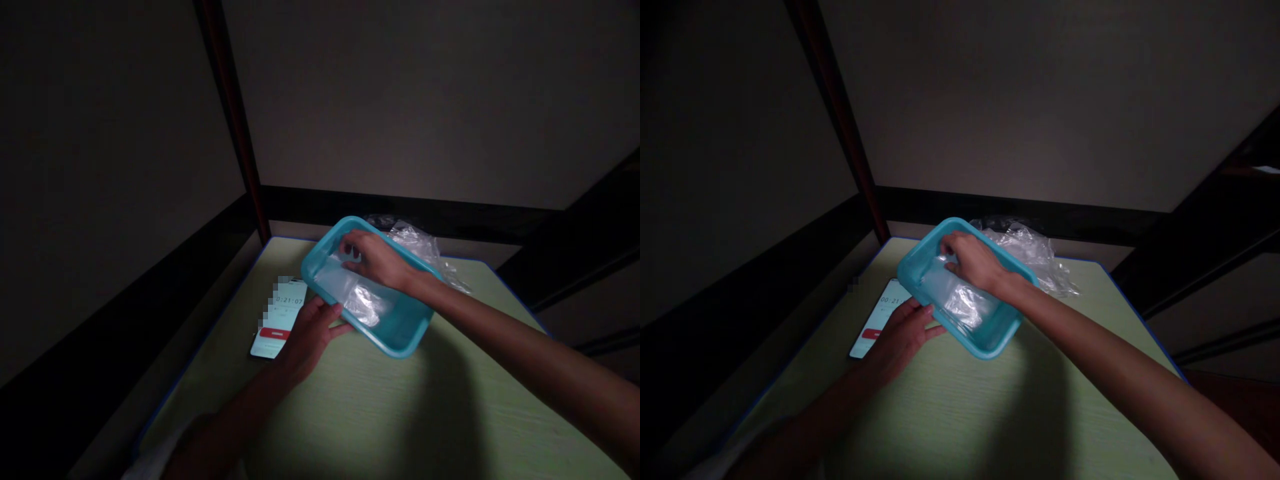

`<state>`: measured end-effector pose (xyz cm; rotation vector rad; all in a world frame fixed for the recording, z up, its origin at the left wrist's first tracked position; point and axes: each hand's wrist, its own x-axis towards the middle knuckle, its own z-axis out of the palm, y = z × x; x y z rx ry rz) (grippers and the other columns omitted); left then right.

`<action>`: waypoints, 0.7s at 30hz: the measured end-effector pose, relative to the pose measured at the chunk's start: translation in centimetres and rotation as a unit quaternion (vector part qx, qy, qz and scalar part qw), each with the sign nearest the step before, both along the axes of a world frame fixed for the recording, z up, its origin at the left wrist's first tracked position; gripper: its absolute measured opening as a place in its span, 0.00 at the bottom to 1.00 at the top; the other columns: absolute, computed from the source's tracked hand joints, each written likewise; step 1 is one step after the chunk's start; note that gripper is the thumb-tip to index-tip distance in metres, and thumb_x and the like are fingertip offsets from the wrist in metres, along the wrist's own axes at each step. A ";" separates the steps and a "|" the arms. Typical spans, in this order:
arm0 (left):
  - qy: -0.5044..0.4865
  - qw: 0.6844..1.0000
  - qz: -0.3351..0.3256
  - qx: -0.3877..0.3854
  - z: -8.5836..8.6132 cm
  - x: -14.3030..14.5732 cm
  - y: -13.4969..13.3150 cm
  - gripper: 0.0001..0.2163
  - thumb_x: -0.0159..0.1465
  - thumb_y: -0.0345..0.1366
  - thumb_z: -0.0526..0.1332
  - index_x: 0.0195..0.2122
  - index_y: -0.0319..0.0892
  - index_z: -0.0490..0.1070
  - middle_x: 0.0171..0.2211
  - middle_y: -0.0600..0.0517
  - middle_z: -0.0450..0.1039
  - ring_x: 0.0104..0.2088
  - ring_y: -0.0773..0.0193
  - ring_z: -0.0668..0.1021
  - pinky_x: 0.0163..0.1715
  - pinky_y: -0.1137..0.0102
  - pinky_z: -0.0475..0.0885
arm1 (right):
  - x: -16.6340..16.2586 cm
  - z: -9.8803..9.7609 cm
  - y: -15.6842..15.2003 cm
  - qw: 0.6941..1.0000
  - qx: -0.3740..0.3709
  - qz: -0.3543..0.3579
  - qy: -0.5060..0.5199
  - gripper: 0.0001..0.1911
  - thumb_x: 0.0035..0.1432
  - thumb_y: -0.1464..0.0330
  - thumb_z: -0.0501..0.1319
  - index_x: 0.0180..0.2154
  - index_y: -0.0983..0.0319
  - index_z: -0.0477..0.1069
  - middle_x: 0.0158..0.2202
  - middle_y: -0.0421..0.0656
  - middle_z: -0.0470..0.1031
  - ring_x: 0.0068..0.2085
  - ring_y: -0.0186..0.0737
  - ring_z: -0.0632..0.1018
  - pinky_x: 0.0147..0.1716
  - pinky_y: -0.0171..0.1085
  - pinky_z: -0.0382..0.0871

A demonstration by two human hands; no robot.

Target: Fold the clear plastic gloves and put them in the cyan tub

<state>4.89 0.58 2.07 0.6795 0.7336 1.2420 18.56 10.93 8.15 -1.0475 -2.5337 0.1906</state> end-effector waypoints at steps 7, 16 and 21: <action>0.011 1.000 0.002 -0.008 0.1 0.1 0.0 0.17 0.47 0.38 0.70 0.36 0.38 0.72 0.40 0.45 0.75 0.45 0.50 0.75 0.47 0.54 0.68 | 0.7 0.6 -0.9 0.989 -0.021 0.092 -0.112 0.07 0.48 0.79 0.60 0.30 0.64 0.68 0.30 0.42 0.70 0.31 0.37 0.70 0.30 0.34 0.59; 0.009 1.000 -0.006 0.002 0.0 -0.1 0.0 0.16 0.48 0.38 0.69 0.36 0.38 0.73 0.43 0.44 0.75 0.47 0.49 0.74 0.47 0.54 0.68 | -0.5 0.4 -1.4 0.949 -0.098 0.143 -0.264 0.07 0.53 0.73 0.63 0.37 0.64 0.69 0.37 0.46 0.74 0.39 0.44 0.75 0.37 0.37 0.64; 0.004 1.000 -0.020 -0.003 -0.1 -0.2 0.0 0.16 0.47 0.39 0.70 0.36 0.39 0.73 0.41 0.44 0.75 0.47 0.49 0.74 0.47 0.54 0.68 | -1.0 -0.1 -1.3 0.944 -0.107 0.147 -0.276 0.17 0.51 0.72 0.65 0.44 0.66 0.68 0.46 0.51 0.70 0.44 0.46 0.74 0.42 0.39 0.66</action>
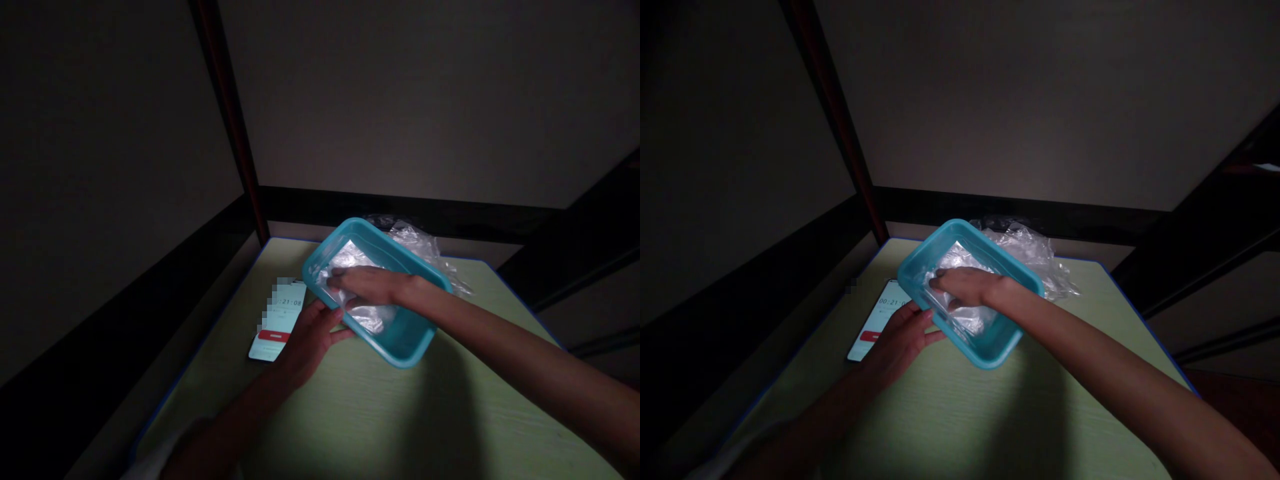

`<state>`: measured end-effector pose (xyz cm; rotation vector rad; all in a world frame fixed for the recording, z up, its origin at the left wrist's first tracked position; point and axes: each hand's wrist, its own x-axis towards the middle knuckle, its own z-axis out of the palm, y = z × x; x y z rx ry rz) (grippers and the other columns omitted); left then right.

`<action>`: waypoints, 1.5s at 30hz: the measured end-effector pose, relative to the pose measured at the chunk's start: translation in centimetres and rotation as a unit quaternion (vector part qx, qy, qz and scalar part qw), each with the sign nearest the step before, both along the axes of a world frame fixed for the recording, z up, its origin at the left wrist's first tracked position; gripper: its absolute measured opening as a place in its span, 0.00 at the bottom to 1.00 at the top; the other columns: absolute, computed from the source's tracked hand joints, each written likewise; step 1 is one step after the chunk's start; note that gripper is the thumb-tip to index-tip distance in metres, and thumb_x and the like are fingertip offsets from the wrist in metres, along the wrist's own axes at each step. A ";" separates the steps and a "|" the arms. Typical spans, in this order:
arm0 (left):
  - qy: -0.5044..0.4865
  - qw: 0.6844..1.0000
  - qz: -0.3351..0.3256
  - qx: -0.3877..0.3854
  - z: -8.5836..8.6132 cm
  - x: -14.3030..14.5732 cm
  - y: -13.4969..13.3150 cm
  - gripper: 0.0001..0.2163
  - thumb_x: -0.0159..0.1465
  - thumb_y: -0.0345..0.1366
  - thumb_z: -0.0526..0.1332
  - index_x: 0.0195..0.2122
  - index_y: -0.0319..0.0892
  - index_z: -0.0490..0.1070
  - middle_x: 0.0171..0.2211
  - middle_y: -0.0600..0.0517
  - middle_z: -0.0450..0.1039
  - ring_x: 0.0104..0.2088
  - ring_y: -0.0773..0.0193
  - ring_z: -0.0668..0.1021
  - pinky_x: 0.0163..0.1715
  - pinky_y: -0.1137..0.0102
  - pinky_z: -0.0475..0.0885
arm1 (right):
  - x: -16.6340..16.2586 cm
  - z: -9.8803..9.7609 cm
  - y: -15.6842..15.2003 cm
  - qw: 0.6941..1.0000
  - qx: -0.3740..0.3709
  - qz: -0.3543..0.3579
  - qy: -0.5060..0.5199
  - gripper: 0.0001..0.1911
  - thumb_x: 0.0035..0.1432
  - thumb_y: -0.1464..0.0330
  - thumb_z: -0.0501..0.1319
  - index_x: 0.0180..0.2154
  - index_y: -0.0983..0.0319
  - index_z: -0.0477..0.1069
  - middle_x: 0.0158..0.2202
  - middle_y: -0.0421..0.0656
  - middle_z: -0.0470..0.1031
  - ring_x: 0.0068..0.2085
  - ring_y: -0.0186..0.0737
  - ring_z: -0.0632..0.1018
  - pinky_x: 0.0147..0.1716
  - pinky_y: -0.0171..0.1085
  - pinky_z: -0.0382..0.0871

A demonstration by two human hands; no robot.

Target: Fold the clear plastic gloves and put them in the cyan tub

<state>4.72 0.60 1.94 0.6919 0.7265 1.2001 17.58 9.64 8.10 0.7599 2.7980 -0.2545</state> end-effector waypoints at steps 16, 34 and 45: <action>-0.002 0.999 0.041 -0.023 0.2 -0.2 0.4 0.16 0.46 0.37 0.70 0.35 0.39 0.71 0.41 0.46 0.75 0.44 0.53 0.75 0.48 0.54 0.68 | 0.1 -0.1 1.7 0.999 -0.024 0.024 0.041 0.19 0.46 0.79 0.65 0.43 0.67 0.70 0.47 0.51 0.70 0.50 0.46 0.71 0.50 0.39 0.63; -0.021 0.997 0.079 0.003 0.1 -0.7 1.2 0.16 0.47 0.36 0.70 0.36 0.39 0.70 0.39 0.49 0.75 0.40 0.59 0.77 0.51 0.52 0.64 | 3.4 3.2 0.5 0.971 0.075 -0.058 0.218 0.14 0.54 0.79 0.55 0.42 0.66 0.71 0.45 0.50 0.75 0.47 0.46 0.75 0.47 0.43 0.66; -0.073 0.963 0.255 0.039 -1.1 -3.3 4.0 0.07 0.51 0.30 0.67 0.26 0.41 0.67 0.24 0.59 0.73 0.28 0.70 0.76 0.45 0.60 0.72 | 5.0 1.4 -2.8 0.867 0.178 -0.084 0.457 0.07 0.58 0.73 0.53 0.34 0.63 0.69 0.41 0.48 0.76 0.44 0.44 0.76 0.43 0.44 0.68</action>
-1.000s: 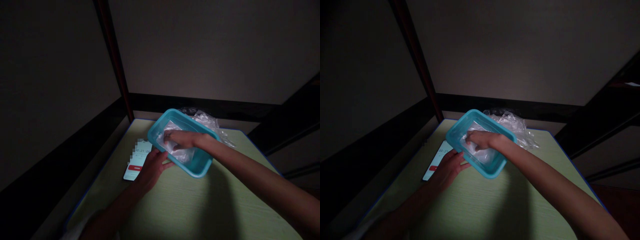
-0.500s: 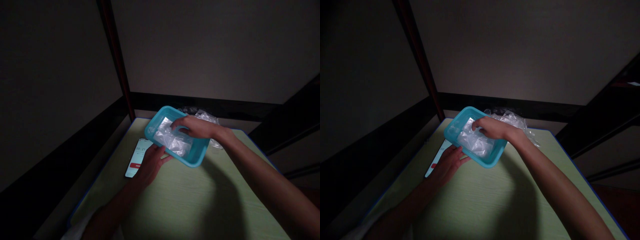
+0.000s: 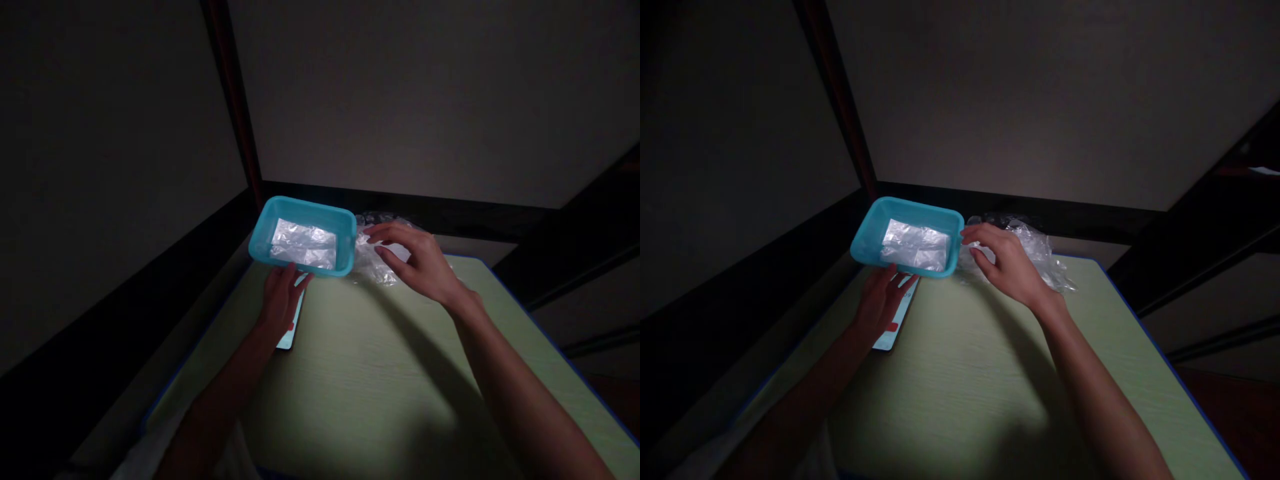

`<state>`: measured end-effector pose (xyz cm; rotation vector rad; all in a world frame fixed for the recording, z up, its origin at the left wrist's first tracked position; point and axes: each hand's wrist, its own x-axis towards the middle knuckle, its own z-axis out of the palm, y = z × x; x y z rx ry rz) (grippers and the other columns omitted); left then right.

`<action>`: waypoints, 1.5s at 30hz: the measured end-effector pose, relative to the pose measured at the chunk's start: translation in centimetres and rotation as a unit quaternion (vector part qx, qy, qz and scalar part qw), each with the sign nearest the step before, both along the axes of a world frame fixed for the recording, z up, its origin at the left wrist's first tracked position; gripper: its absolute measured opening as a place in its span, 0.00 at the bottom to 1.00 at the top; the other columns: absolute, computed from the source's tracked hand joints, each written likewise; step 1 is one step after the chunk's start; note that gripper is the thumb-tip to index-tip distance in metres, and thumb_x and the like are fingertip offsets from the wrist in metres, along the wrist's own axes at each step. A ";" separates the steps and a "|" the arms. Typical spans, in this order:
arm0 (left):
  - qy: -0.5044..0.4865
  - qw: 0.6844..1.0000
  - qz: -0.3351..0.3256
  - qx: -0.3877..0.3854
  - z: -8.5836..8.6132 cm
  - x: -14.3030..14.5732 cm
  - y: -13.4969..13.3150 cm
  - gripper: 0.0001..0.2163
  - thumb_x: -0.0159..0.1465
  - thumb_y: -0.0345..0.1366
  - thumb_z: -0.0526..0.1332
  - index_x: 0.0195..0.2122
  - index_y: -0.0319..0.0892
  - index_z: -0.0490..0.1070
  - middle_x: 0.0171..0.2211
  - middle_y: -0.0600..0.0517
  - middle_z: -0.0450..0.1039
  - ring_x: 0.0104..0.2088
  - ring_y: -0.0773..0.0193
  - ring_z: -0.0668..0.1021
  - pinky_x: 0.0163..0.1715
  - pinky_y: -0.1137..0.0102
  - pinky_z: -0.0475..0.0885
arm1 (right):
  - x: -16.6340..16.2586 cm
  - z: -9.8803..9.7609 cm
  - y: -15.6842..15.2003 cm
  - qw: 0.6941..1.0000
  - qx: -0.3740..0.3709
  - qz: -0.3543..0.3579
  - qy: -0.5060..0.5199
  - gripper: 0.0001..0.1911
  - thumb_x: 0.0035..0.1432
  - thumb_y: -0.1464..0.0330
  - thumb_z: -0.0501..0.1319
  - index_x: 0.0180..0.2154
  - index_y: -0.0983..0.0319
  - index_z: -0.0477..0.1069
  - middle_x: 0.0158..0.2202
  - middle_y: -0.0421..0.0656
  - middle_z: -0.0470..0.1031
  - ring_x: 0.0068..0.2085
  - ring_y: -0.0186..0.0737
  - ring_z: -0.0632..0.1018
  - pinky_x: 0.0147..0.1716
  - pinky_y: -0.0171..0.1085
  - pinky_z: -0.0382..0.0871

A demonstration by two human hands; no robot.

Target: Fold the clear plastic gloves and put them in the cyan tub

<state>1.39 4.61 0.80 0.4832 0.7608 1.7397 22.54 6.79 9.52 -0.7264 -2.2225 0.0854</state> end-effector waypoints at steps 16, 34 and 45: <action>-0.035 0.997 0.069 -0.024 -0.2 -2.9 3.0 0.11 0.57 0.23 0.60 0.19 0.40 0.63 0.17 0.59 0.69 0.23 0.71 0.75 0.41 0.65 0.75 | 5.5 -4.8 0.4 0.986 -0.121 -0.075 -0.084 0.10 0.58 0.70 0.51 0.35 0.62 0.71 0.41 0.49 0.76 0.41 0.44 0.77 0.39 0.45 0.71; -0.085 0.987 0.066 -0.120 1.4 -2.4 1.8 0.12 0.60 0.18 0.49 0.27 0.40 0.66 0.24 0.54 0.73 0.28 0.71 0.78 0.35 0.76 0.74 | 4.3 -10.1 -1.5 0.859 -0.044 -0.288 -0.422 0.31 0.49 0.84 0.47 0.55 0.64 0.64 0.61 0.46 0.59 0.61 0.55 0.59 0.54 0.63 0.53; 0.041 0.943 -0.294 -0.149 -2.0 3.2 -2.7 0.05 0.53 0.25 0.62 0.29 0.42 0.71 0.28 0.49 0.77 0.34 0.57 0.80 0.40 0.62 0.74 | 2.5 -9.5 -8.3 0.937 0.013 -0.116 -0.328 0.24 0.55 0.82 0.47 0.52 0.67 0.66 0.54 0.52 0.69 0.52 0.48 0.71 0.54 0.56 0.61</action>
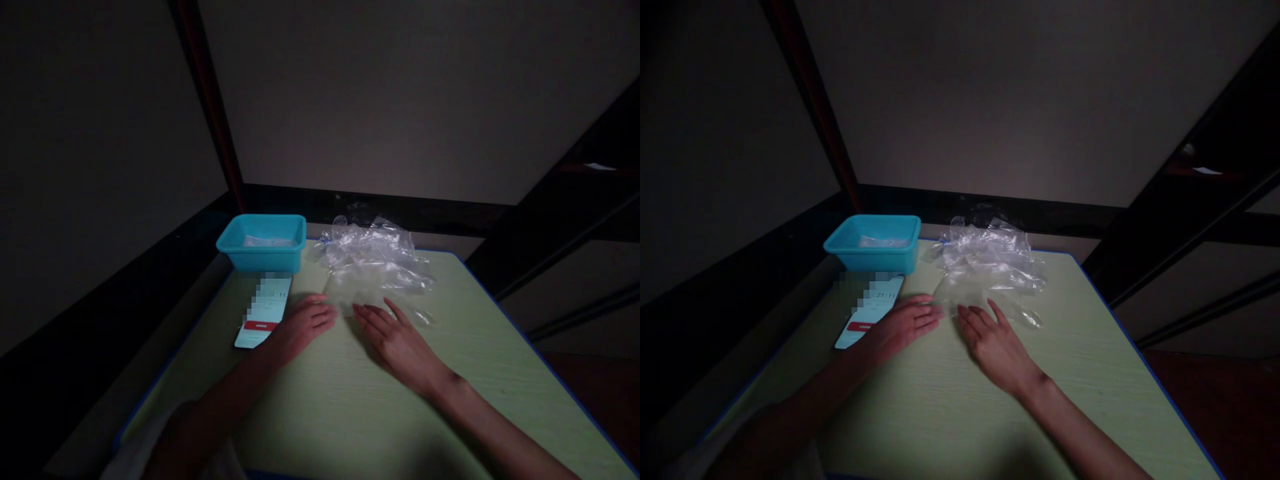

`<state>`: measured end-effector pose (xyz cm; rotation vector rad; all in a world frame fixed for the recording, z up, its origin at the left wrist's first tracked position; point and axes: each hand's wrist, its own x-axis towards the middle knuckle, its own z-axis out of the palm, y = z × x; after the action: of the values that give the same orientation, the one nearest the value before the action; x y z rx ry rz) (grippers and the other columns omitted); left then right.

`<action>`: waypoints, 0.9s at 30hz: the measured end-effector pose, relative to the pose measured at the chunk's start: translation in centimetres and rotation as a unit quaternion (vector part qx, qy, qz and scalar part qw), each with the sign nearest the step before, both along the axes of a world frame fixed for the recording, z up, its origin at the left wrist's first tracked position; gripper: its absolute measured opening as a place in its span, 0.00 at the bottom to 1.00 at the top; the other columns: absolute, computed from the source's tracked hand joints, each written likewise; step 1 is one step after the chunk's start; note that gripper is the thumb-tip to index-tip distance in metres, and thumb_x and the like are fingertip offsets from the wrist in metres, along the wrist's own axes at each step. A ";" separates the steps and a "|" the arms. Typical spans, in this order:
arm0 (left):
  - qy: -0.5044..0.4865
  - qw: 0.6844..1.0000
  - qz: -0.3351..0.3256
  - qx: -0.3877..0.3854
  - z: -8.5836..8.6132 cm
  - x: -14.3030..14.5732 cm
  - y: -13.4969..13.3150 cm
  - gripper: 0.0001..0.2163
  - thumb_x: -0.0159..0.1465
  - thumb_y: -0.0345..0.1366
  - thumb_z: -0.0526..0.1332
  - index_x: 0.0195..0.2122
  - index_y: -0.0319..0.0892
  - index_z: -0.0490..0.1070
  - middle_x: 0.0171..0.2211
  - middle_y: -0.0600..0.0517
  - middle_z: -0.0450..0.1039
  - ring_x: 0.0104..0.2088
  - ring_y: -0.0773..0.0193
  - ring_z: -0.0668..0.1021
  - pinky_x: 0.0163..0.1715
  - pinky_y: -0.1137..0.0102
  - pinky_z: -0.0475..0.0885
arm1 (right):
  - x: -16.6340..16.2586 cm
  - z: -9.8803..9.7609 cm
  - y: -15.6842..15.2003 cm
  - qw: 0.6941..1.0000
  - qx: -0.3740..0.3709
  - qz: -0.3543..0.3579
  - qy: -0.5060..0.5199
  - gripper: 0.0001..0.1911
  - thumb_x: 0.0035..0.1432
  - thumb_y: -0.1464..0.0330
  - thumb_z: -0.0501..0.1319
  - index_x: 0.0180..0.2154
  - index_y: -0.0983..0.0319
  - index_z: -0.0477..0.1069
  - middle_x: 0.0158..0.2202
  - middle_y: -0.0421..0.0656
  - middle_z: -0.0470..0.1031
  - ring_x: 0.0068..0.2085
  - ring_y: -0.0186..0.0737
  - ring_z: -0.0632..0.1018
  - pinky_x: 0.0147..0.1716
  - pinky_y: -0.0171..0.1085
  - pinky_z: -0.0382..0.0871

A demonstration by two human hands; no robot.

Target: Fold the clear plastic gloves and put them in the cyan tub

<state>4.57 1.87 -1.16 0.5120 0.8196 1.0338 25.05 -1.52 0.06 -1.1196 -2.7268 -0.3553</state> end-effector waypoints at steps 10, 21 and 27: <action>0.203 0.972 -0.012 0.118 0.2 -0.1 -0.7 0.12 0.48 0.29 0.65 0.35 0.42 0.74 0.38 0.48 0.76 0.37 0.58 0.79 0.36 0.68 0.72 | -0.3 -0.7 -2.5 0.979 -0.044 0.201 0.004 0.18 0.64 0.75 0.47 0.54 0.68 0.63 0.54 0.46 0.70 0.47 0.41 0.74 0.47 0.40 0.70; 0.410 0.875 -0.019 0.257 -1.2 -0.2 -0.4 0.10 0.44 0.27 0.63 0.29 0.43 0.77 0.20 0.55 0.72 0.21 0.65 0.72 0.21 0.73 0.65 | 3.3 1.3 -0.9 0.993 -0.055 0.051 0.094 0.18 0.60 0.77 0.48 0.49 0.68 0.68 0.34 0.50 0.78 0.36 0.44 0.78 0.37 0.44 0.75; 0.506 0.797 0.032 0.327 -1.7 -0.3 -0.9 0.24 0.41 0.20 0.59 0.41 0.43 0.74 0.42 0.48 0.70 0.33 0.61 0.73 0.36 0.65 0.71 | 3.7 -0.5 0.5 0.978 -0.131 -0.005 0.160 0.20 0.63 0.71 0.49 0.55 0.65 0.64 0.53 0.51 0.70 0.51 0.44 0.74 0.50 0.46 0.70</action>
<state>4.30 0.96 -2.89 1.7440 1.4094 1.0672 28.77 -1.04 -0.46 -1.1369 -2.5278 0.1782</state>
